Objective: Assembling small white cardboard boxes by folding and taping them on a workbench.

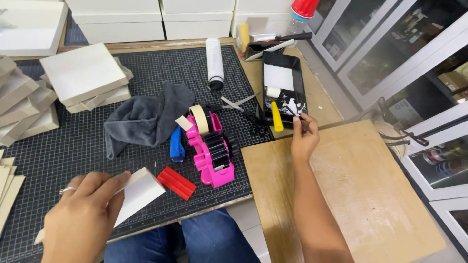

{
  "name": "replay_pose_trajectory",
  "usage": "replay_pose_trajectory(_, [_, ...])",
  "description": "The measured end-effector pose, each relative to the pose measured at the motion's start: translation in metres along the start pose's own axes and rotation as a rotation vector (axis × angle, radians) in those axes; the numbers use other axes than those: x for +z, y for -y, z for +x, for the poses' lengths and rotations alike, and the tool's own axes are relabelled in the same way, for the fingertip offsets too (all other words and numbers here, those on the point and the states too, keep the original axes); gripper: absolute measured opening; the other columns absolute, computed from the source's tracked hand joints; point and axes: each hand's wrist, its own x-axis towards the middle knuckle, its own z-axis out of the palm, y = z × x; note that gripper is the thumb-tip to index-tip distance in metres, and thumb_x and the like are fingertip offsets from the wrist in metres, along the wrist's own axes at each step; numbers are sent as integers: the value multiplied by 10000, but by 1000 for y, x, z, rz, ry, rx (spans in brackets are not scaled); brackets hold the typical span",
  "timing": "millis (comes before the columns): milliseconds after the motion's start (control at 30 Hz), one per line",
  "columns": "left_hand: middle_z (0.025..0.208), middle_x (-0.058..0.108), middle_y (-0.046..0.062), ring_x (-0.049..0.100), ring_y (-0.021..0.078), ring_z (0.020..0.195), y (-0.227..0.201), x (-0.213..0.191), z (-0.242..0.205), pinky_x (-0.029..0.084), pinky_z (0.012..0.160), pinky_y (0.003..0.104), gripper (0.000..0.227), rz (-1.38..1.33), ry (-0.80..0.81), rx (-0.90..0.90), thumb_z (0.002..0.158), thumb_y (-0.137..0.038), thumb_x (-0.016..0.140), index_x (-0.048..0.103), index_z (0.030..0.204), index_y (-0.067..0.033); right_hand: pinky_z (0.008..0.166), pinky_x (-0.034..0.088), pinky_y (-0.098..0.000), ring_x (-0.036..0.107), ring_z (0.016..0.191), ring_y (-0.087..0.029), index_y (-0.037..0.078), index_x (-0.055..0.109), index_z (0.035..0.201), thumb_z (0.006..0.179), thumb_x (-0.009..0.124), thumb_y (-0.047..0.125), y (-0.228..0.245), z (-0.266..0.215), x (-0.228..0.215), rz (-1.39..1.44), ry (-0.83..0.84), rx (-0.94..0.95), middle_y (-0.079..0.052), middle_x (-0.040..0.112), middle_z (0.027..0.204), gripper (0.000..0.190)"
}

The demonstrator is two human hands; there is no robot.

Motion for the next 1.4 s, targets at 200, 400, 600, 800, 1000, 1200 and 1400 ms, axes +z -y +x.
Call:
replay_pose_trajectory(200, [907,626,-113,654,169,925,2,11,4,518,669,317,183,12,-188,67,1023,-391,659,767,1169,-378,776,542,-304,638,832,-168,36,676,1101,1106,536,218,8,16,-14,-281,-22,-230,-67,692,1054,230])
replay_pose_trajectory(400, [994,677,-146,670,157,953,6,10,6,564,678,330,217,5,-95,49,983,-443,632,761,1151,-394,973,521,-358,652,1081,-244,18,720,1120,1082,565,174,-4,18,-20,-348,104,-281,-98,715,1111,223])
replay_pose_trajectory(600, [1025,656,-130,698,216,816,7,5,9,587,644,393,225,-58,-27,14,964,-463,612,756,1127,-402,897,514,-312,663,984,-191,42,705,1095,1101,548,231,11,14,-21,-284,72,-213,-64,714,1054,246])
replay_pose_trajectory(800, [897,660,-157,706,180,905,2,-4,14,567,599,373,181,-80,5,-14,968,-487,607,758,1027,-406,916,492,-349,655,1000,-231,41,684,1098,1103,540,221,14,14,-23,-305,139,-273,-88,700,1044,230])
replay_pose_trajectory(1000, [831,665,-59,685,239,869,-1,-15,24,557,646,454,259,-170,48,14,963,-480,612,705,857,-263,872,488,-436,667,927,-327,10,653,1109,1176,468,280,-5,16,-30,-424,102,-394,-163,692,1006,334])
replay_pose_trajectory(1200, [786,632,14,660,324,767,1,-5,26,530,589,485,270,-230,-1,79,979,-410,636,682,815,-201,658,473,-309,589,725,-225,-10,482,1139,1205,422,221,67,-3,-17,98,-52,-210,-218,624,888,248])
replay_pose_trajectory(1400, [789,609,5,638,295,740,-5,-4,25,505,559,466,227,-255,-22,90,977,-384,653,702,845,-207,644,581,-365,631,639,-276,17,489,1119,1142,473,260,168,-124,19,478,155,-158,-189,634,1080,244])
